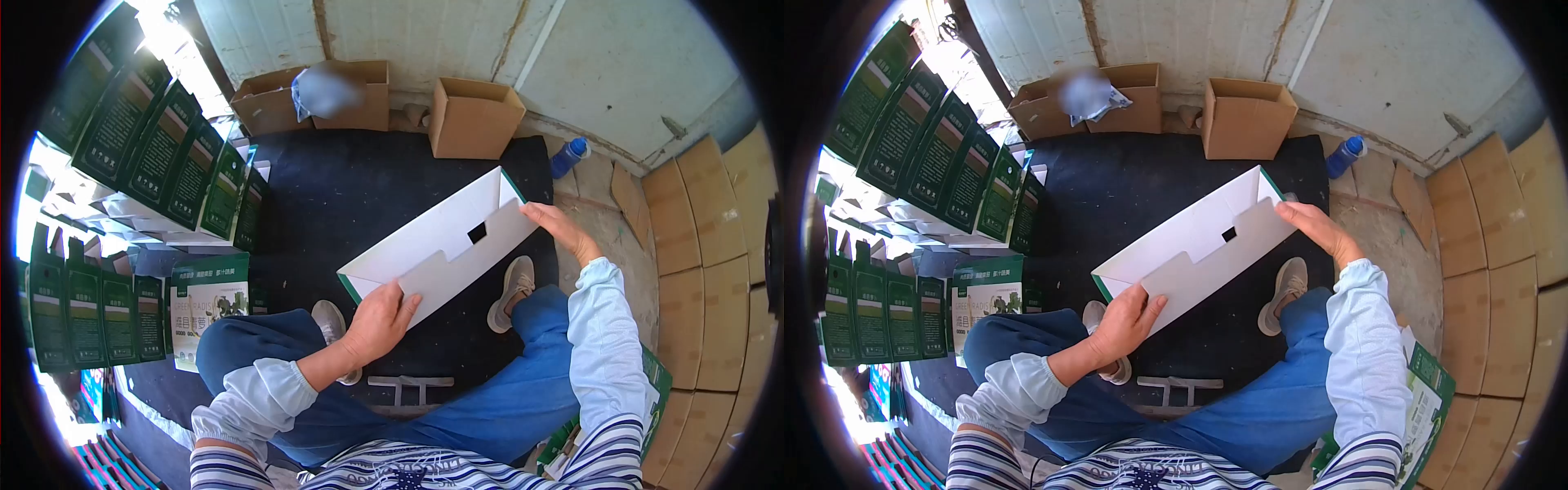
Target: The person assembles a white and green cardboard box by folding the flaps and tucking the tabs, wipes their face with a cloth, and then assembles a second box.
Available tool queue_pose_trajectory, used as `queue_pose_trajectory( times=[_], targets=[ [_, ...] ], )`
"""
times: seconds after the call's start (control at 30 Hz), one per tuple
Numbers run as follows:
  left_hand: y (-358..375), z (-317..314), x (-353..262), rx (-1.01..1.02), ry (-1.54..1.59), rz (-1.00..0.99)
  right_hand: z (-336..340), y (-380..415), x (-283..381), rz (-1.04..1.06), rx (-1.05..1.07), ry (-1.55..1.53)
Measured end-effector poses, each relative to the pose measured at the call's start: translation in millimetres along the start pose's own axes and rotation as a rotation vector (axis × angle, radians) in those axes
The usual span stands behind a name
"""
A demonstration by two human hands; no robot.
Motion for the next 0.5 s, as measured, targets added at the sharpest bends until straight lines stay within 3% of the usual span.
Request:
queue_pose_trajectory(
  times=[0.07, 0.17, 0.27, 0.37, 0.5],
  targets=[
    [4.6, 9.5, -7.8, -0.13, 0.266, 0.124, -9.5, 1.8, -0.8, 0.094, -0.093, 0.046],
    [1.6, 10.2, -29.3, -0.296, 0.252, 0.041, -19.9, 8.7, 2.7, 0.32, -0.326, 0.433],
    [-3.7, 6.6, -24.8, -0.407, -0.287, -0.151, -37.5, 10.1, 20.3, 0.359, -0.321, 0.696],
    [-4.2, 5.6, -32.9, -0.343, -0.555, -0.168, -44.1, 11.9, 26.0, 0.357, -0.246, 0.954],
    [-9.7, -2.1, -32.0, -0.216, -0.575, -0.156, -52.0, 12.0, 25.5, 0.388, -0.207, 1.124]
  ],
)
Point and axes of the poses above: each hand's wrist, its own y-axis away from the middle knuckle, its own z-axis out of the back of the hand, x = y × z, the point moved 3 cm from there along -y, towards the middle knuckle, and after that the axes turned 4 degrees about x, right-handed, at the moved point
